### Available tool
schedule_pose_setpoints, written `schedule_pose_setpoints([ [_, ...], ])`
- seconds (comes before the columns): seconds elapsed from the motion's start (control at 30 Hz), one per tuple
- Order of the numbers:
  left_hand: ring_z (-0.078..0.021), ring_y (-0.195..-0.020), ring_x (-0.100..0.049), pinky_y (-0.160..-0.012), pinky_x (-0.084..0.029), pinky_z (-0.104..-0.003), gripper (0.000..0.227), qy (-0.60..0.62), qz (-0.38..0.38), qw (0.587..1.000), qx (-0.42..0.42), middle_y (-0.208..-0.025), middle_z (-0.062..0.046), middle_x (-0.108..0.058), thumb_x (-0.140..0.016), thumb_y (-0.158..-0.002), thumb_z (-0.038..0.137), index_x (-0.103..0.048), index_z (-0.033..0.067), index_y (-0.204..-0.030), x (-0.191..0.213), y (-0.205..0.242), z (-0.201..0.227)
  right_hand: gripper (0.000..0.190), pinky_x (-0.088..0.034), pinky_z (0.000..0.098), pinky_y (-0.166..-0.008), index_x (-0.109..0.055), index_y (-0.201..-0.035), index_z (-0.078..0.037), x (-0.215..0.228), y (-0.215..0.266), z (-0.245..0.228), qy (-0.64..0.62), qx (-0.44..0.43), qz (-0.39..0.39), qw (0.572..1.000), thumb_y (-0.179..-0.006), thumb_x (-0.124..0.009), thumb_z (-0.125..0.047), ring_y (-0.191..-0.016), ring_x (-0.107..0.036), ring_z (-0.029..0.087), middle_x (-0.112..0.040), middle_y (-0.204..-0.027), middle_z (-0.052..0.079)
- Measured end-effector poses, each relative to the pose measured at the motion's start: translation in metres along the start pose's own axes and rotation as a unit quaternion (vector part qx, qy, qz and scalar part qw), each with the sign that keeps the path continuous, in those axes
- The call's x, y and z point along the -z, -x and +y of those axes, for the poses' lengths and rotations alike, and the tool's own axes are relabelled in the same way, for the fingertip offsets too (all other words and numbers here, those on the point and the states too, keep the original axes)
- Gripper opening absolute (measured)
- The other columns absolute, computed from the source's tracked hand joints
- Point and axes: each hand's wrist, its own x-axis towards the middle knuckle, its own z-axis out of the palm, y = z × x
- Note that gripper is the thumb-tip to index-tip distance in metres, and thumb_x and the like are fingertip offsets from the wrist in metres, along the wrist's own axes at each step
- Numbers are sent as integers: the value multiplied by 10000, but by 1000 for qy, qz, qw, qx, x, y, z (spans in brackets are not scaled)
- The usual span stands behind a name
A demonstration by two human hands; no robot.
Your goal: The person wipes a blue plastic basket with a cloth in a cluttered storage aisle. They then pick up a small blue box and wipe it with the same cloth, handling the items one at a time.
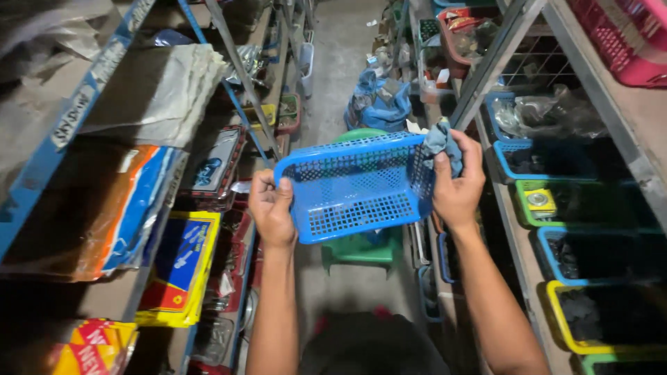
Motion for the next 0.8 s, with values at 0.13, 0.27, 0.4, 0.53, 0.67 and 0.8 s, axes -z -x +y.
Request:
schedule_pose_setpoints([
  [0.13,-48,-680,-461,-612,-385,-170,184,25,42,998,38,-773,36,-485,-666,-1020,194,-531,107,-932,-19,16,-6,323,-469,524,-945,-598,-1349,59,26,4,29,-25,-70,-43,996,-1039,-611,-32,-1061,-602,337,-641,-1142,281],
  [0.27,-59,-683,-458,-608,-394,-201,178,-86,20,996,14,-769,30,-482,-608,-1058,253,-526,114,-984,-25,29,-12,268,-500,468,-887,-654,-1290,3,35,8,49,-30,-113,-67,991,-1030,-640,-58,-964,-612,265,-672,-1046,204],
  [0.4,-132,-642,-459,-603,-411,-290,211,-276,10,960,-44,-713,-43,-480,-540,-1084,290,-556,101,-991,-27,29,-16,83,-482,417,-757,-688,-1122,-55,35,5,71,-12,-131,-66,989,-1072,-635,-95,-789,-558,219,-602,-840,124],
  [0.53,-212,-596,-482,-580,-433,-349,218,-336,1,940,-55,-692,-94,-498,-576,-1065,287,-561,92,-969,-31,27,-12,182,-449,352,-675,-669,-943,-99,34,0,83,-8,-149,-63,987,-1109,-616,-151,-686,-512,177,-559,-723,52],
  [0.67,-232,-565,-489,-552,-418,-367,250,-346,5,936,-64,-633,-101,-473,-669,-1009,246,-545,94,-855,-32,25,-13,184,-467,429,-694,-675,-971,-84,24,-9,69,52,-122,-32,991,-1113,-639,-195,-712,-576,313,-602,-754,148],
  [0.8,-218,-566,-468,-563,-419,-361,333,-336,12,937,-92,-596,-115,-469,-663,-1015,225,-500,95,-756,-37,23,-2,167,-499,464,-878,-697,-1144,0,8,-20,53,144,46,76,986,-1057,-739,-137,-949,-640,415,-636,-997,180],
])
